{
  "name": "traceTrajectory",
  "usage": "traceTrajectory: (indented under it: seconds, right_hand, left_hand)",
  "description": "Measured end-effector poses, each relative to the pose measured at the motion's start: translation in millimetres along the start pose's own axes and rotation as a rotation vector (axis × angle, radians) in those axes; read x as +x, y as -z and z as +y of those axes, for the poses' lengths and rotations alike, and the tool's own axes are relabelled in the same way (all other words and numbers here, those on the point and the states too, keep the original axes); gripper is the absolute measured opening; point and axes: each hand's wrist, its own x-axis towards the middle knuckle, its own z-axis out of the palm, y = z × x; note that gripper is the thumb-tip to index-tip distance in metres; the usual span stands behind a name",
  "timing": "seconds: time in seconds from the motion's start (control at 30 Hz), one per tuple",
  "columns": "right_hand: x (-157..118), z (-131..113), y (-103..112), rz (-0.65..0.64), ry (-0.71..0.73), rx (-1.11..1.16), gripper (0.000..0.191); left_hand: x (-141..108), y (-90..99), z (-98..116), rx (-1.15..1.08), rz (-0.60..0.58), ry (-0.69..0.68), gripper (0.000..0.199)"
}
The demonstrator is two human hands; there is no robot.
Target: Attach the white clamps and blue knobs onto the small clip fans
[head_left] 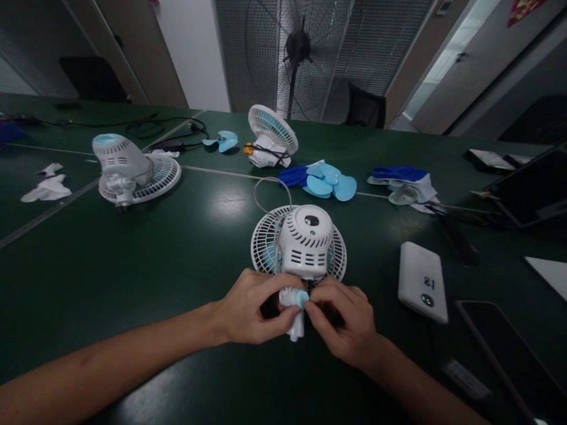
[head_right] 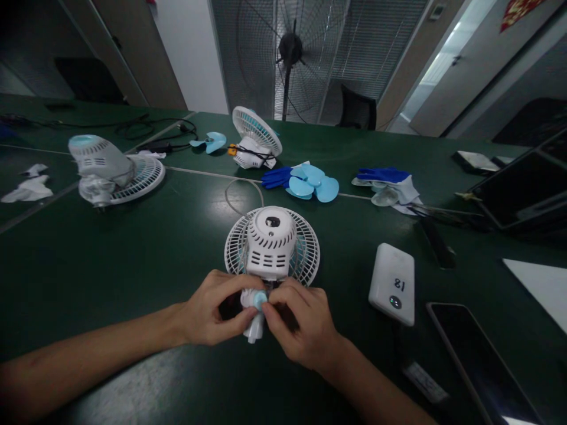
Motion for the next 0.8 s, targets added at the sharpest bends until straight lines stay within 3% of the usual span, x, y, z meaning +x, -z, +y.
traceTrajectory:
  seconds: [0.13,0.33,0.5,0.63,0.73,0.8]
  right_hand:
    - [-2,8,5,-0.042,0.107,-0.028,0.027]
    - [0,8,-1,-0.02,0.018,-0.017,0.007]
    - [-2,0,-6,-0.021,-0.038,-0.014,0.021]
    - [-3,1,-1,-0.011,0.002,0.03,0.005]
    - [-4,3,3,-0.024,0.072,0.023,0.032]
    - [-3,4,3,-0.041,0.093,-0.001,0.032]
  left_hand:
    - [1,1.1,1,-0.001,0.022,-0.016,0.028]
    - [0,1.4,0,0.011,0.01,-0.015,0.027]
    - [-1,-0.2,0,0.032,0.011,-0.029,0.03]
    - [0,0.2,0,-0.001,0.017,-0.017,0.029]
    - [0,1.1,0,-0.014,0.025,-0.014,0.03]
    - [0,1.3,-1,-0.014,0.03,-0.009,0.031]
